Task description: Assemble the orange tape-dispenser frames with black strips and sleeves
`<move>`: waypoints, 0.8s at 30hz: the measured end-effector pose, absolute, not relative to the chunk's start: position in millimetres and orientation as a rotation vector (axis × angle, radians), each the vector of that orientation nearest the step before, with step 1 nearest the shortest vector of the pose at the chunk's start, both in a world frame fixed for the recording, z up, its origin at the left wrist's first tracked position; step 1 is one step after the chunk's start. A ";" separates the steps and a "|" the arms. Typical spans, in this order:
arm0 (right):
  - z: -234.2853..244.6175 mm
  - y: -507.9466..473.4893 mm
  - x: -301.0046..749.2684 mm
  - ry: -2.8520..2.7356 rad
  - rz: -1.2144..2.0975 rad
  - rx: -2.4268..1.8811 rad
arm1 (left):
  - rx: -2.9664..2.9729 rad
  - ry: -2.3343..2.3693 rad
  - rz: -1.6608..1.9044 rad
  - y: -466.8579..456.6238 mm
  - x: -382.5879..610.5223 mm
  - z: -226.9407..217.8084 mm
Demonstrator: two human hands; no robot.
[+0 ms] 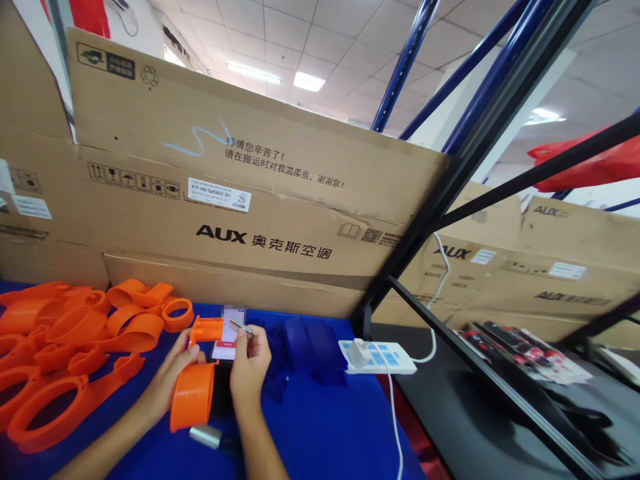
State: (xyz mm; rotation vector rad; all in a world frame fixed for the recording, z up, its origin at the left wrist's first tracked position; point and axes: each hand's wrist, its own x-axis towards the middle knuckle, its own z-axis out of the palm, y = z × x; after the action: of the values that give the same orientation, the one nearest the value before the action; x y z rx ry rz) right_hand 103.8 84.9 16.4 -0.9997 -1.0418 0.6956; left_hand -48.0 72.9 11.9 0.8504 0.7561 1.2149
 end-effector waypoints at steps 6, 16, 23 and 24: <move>10.3 76.8 86.4 -1.043 0.622 -0.993 | 0.874 0.778 1.235 72.5 -46.5 15.5; 7.3 94.0 111.7 -1.140 0.675 -1.001 | 0.802 0.716 1.205 75.8 -48.6 7.5; 13.7 94.5 123.3 -1.234 0.760 -1.001 | 0.783 0.665 1.174 81.3 -51.8 5.5; 15.1 94.5 126.4 -1.247 0.775 -1.003 | 0.783 0.661 1.157 83.0 -52.7 5.0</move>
State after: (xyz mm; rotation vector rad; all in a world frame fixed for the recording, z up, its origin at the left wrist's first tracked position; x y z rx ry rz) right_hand 126.4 94.5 15.1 -1.0026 -1.2470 0.7748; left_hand -52.7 83.0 5.0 0.7831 0.6614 1.1568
